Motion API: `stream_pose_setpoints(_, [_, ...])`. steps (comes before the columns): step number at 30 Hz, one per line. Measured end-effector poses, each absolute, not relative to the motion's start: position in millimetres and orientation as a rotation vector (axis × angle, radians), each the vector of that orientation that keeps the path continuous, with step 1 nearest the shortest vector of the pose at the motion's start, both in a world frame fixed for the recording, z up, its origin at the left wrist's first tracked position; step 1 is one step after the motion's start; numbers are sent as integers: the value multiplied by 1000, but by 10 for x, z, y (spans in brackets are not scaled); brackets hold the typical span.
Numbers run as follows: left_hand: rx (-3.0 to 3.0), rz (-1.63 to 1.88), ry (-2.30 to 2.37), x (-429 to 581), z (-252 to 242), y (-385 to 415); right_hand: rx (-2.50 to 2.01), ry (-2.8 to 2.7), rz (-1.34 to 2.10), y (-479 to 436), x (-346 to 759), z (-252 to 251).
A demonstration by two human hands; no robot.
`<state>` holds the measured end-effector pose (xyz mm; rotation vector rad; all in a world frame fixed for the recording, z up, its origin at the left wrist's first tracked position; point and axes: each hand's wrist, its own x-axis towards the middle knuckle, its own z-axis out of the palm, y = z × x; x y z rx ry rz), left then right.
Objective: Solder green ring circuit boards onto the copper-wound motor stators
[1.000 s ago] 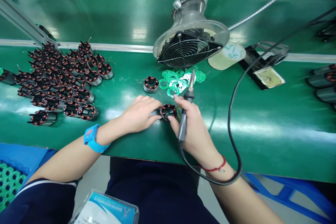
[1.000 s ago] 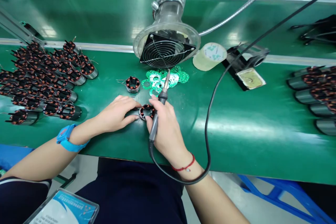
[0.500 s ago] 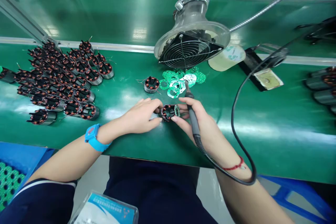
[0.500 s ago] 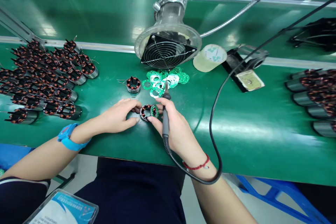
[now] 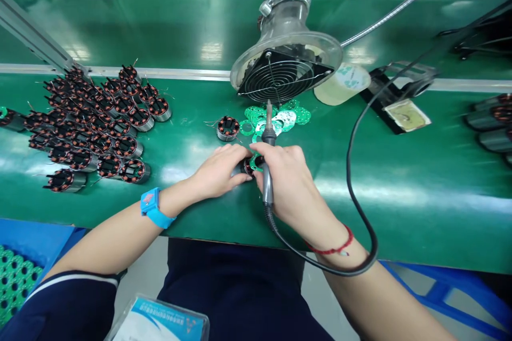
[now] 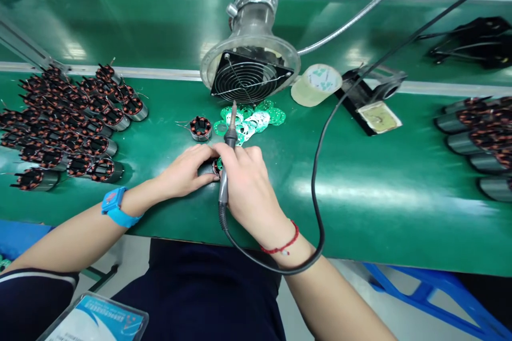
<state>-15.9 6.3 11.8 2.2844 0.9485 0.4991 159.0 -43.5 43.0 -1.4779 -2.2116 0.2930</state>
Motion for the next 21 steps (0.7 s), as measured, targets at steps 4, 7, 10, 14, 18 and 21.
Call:
stream_pose_setpoints(4, [2260,504,938,-172,135,61,-1475,-2028,376,-454,1580,361])
stream_pose_setpoints(7, [2162,547,888,-190,196,46,-1514,-1886,422,-522,1572,278])
stream_pose_setpoints(10, [2106,617,836,-173,258,10,-1507,-1807,494,-629,1573,198])
stream_pose_setpoints(14, [2229,657,859,-75,249,-61,-1477,-1716,591,-734,1578,98])
stream_pose_setpoints(18, [2366,622,903,-16,236,-109,-1466,-1651,598,-741,1561,12])
stream_pose_setpoints(21, [2465,500,888,-49,311,-96,-1437,-1590,495,-732,1532,-34])
